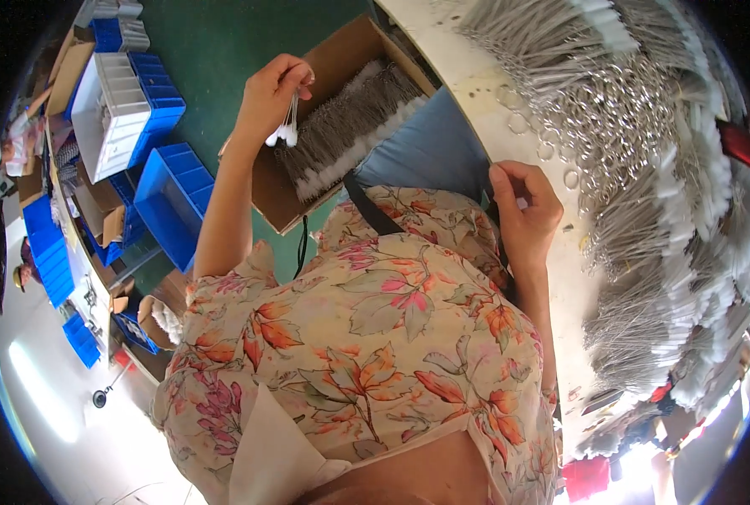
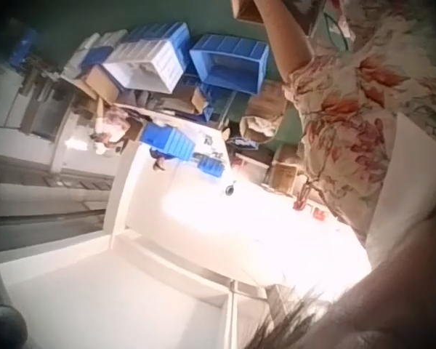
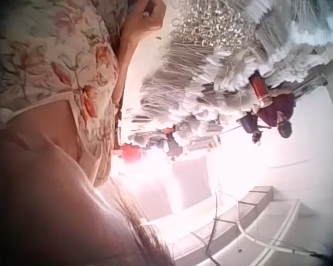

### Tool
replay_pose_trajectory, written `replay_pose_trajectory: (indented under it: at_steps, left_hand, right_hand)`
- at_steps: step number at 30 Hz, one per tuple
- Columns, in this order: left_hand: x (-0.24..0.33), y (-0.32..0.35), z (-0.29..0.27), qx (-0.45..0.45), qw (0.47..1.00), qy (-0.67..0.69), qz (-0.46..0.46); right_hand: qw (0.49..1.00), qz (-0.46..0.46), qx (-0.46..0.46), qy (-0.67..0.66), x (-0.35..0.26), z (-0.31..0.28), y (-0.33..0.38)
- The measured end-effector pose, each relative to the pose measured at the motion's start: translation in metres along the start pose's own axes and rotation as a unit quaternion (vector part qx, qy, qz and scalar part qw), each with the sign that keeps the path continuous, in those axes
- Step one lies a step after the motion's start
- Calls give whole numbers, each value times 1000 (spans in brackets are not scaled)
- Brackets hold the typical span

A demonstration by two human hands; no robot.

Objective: Assembling small white cleaning brushes by attaching metal rings or loops to the handles.

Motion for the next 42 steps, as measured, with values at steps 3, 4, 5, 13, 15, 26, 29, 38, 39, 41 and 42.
replay_pose_trajectory:
  at_steps: [3, 4, 5, 13, 15, 26, 29, 38, 39, 41, 42]
  left_hand:
    - [-104, 2, -12, 106, 990, 9, -96]
    - [-139, 12, -16, 143, 978, 16, -151]
    - [-164, 23, -14, 156, 972, 27, -176]
    - [-390, 146, -1, 179, 864, -275, -381]
    - [-405, 157, 0, 229, 838, -243, -432]
    - [-181, -5, -103, 417, 892, 144, -92]
    - [1, -82, -94, 353, 924, 106, 103]
    - [329, -246, 121, -53, 926, -26, 374]
    - [340, -270, 143, -55, 921, -77, 379]
    - [358, -308, 174, -63, 910, -130, 388]
    - [370, -318, 191, -24, 885, -215, 412]
  right_hand:
    - [999, 20, 10, 42, -2, 7, -3]
    - [997, 32, 18, 61, -2, 6, -3]
    - [997, 24, 17, 67, 0, 3, -3]
    - [994, 33, 12, 103, -3, 3, -4]
    - [993, 41, 13, 113, 1, 4, -4]
    - [999, 46, -18, -1, -8, -22, -7]
    - [1000, -11, 18, -10, -30, -49, -13]
    - [981, -16, 184, -57, -43, -151, 11]
    - [977, -5, 204, -65, -39, -160, 17]
    - [968, 37, 233, -85, -33, -172, 27]
    - [965, 40, 245, -85, -30, -179, 30]
Point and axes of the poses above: each hand's wrist, its own y-axis away from the middle knuckle, its own z-axis out of the palm, x = y × z, the point moved 6 cm from there along -y, towards the middle knuckle, and after that the axes turned 2 degrees about -z, right-handed, at the moved point
